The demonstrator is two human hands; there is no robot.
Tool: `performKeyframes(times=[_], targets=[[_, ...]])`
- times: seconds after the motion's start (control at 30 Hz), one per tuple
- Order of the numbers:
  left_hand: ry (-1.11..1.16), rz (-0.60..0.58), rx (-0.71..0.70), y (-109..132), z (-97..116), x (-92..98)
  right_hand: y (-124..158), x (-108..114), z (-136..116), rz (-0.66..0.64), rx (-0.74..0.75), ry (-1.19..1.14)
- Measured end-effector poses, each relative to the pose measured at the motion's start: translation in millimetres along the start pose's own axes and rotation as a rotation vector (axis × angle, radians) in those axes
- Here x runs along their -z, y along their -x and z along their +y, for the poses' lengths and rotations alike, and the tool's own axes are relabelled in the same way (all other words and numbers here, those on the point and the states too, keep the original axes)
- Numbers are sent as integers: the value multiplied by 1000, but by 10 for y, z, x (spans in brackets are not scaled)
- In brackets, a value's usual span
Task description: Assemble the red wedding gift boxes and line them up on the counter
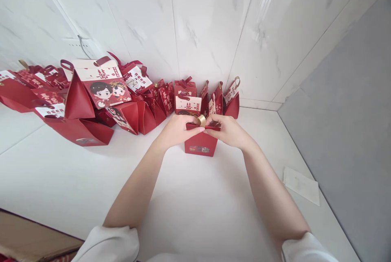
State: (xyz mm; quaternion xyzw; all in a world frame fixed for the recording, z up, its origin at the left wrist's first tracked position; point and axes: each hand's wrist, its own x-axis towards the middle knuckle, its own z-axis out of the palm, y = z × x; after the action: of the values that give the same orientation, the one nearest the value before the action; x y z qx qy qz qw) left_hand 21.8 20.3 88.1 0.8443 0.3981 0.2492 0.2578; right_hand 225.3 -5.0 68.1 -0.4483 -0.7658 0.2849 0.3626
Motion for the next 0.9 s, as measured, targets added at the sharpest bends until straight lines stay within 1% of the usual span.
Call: performKeyframes(times=[0.13,0.33,0.43,0.53,0.6,0.7,0.83,0.9], targets=[[-24,38,15,-30,-15,-35,-10,-17,2,23,11,72],[-69,3,-51,-18,-56,-5,-8,1,-2,3,55,23],[-165,-23,-94,2,-45,17,3,11,-5,-18,65,16],[-282,-20,-153,-2,-39,18,6,-2,8,6,83,83],[-315,-18,-184,-15,-54,17,3,-16,20,22,96,130],[-278,-40,-193,-25,-94,38,-1,-17,27,19,105,152],[-112,-111,-92,-2,-106,93,22,35,-15,-24,75,108],[-23,-118,-64,8,-79,95,38,61,-47,-30,87,49]])
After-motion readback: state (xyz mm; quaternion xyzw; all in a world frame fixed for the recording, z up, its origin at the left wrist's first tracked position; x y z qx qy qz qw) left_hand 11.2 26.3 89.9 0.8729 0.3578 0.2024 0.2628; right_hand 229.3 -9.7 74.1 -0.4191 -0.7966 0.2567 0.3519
